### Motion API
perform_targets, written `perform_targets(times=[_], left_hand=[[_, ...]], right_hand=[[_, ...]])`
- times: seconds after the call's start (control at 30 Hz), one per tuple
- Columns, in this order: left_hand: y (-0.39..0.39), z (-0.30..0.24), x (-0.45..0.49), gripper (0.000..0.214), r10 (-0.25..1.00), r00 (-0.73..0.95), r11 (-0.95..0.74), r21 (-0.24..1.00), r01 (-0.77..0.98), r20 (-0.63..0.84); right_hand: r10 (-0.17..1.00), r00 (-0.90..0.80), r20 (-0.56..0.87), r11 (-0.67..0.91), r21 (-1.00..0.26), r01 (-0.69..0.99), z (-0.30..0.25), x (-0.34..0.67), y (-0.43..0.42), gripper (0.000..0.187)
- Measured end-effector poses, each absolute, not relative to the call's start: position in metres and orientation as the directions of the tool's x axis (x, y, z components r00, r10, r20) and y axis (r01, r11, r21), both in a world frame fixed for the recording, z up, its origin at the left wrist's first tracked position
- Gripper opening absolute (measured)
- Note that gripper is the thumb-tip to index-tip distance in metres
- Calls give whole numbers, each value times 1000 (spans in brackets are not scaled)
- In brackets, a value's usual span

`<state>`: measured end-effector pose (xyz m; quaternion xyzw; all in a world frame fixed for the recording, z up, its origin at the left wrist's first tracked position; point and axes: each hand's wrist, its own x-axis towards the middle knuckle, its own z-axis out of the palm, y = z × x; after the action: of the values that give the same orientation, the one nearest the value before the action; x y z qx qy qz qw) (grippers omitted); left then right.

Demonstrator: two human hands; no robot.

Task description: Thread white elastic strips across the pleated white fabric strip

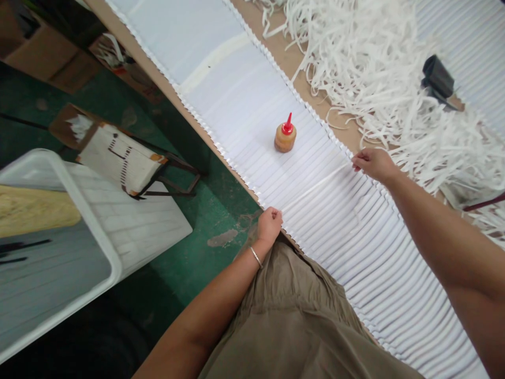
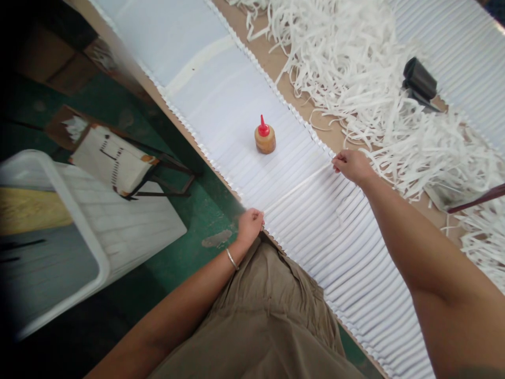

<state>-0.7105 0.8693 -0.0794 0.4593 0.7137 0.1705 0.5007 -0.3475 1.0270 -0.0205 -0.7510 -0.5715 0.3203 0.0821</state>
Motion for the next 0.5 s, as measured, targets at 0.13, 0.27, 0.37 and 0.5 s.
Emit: perform_targets(times=[0.13,0.27,0.37,0.5], left_hand=[[869,-80,-709,19,833,-93,512,696,504,-545],[868,-78,-709,18,840,-101,504,698,509,-533],[868,-74,-709,19,841,-93,500,701,508,-533],[869,-71,-709,20,844,-83,488,695,528,-529]], right_hand=[[944,150,-295,-270,-425,864,-27,-351,1039,19],[944,123,-305,-239,-381,893,-30,-356,1049,18],[955,80,-286,-170,-306,937,-35,-359,1055,18],[967,45,-250,-96,-196,976,-46,-359,1061,18]])
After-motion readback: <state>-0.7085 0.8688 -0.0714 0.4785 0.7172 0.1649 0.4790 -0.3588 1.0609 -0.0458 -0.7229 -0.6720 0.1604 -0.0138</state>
